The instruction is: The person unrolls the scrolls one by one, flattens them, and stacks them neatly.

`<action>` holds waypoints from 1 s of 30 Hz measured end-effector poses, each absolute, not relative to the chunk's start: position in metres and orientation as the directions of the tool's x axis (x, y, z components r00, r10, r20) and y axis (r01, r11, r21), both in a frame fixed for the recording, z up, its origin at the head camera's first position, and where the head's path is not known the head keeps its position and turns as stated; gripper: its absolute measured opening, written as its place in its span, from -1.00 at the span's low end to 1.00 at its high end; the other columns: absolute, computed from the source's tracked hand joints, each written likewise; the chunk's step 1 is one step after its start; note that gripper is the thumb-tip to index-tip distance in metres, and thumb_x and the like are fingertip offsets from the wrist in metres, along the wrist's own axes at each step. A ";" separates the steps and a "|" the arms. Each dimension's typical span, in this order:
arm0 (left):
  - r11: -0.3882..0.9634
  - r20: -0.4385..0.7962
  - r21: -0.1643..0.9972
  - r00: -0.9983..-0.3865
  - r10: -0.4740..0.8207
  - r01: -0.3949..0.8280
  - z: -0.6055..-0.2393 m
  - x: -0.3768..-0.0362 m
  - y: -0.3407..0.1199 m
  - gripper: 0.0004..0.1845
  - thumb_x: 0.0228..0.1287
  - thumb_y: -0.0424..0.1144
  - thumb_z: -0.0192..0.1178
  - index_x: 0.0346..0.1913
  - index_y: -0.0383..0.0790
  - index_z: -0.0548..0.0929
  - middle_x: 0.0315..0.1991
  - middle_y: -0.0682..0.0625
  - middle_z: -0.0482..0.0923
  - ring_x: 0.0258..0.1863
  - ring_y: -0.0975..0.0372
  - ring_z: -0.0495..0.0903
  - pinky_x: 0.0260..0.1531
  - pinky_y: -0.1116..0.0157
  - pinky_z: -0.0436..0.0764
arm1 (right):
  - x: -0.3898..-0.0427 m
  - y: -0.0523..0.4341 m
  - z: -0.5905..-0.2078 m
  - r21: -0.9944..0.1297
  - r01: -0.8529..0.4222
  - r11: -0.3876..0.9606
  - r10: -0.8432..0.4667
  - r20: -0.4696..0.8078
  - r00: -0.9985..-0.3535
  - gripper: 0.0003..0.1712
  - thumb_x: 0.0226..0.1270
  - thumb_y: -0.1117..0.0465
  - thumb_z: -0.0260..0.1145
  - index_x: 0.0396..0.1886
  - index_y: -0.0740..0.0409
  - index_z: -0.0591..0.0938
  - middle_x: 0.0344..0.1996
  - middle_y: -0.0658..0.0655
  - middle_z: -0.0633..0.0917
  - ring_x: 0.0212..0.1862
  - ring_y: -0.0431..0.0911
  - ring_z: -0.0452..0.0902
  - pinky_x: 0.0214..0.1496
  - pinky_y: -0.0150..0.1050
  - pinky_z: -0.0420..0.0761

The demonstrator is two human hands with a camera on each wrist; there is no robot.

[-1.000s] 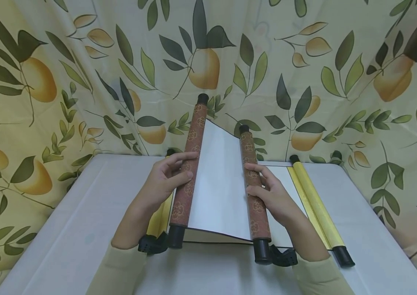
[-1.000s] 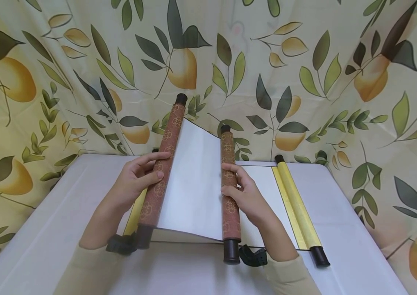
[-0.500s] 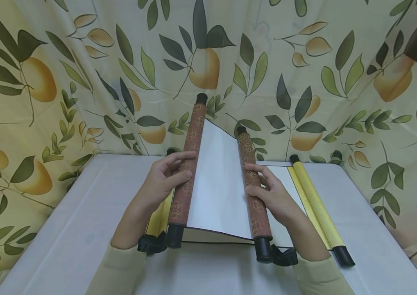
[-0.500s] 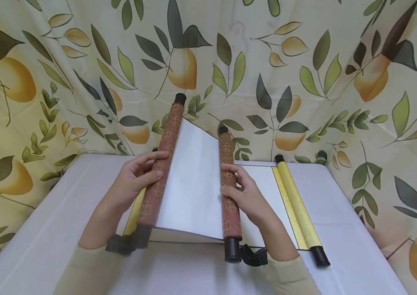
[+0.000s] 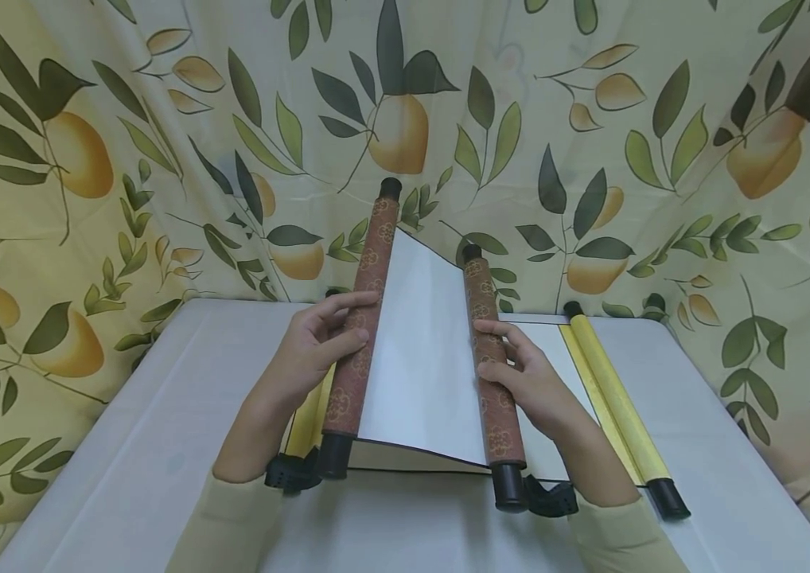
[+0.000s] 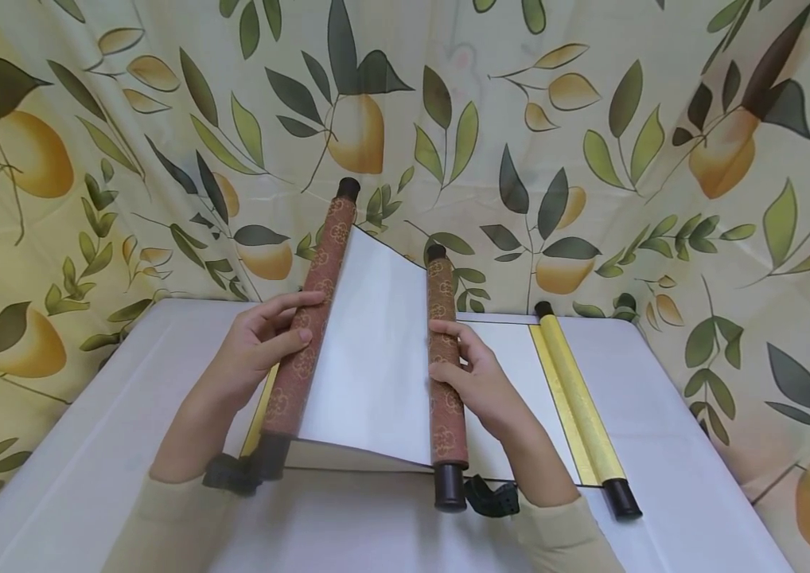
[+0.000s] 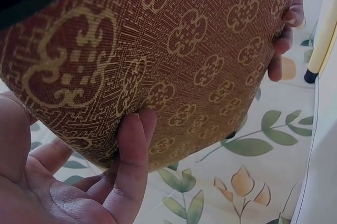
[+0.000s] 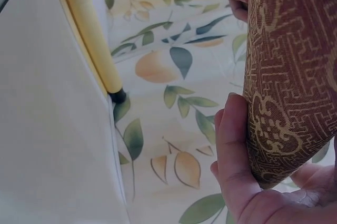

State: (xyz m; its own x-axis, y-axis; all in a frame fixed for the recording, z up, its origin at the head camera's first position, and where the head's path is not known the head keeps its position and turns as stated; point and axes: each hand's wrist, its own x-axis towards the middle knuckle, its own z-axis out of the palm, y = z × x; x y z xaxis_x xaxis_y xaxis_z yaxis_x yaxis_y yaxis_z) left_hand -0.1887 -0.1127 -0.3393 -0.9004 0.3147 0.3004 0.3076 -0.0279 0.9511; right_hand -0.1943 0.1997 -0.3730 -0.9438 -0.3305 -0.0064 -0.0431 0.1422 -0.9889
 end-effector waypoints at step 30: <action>-0.034 0.310 0.949 -0.905 0.291 0.315 -0.335 -0.185 -0.118 -0.52 0.37 -0.36 0.18 0.35 -0.23 0.49 0.25 -0.24 0.48 0.05 0.08 0.57 -0.06 0.26 0.65 | -0.195 0.200 -0.378 -0.983 -0.080 0.168 -0.336 0.020 -0.942 -0.25 0.35 0.28 0.34 0.47 0.06 0.26 0.44 0.30 0.19 0.31 0.28 0.30 0.04 -0.09 0.61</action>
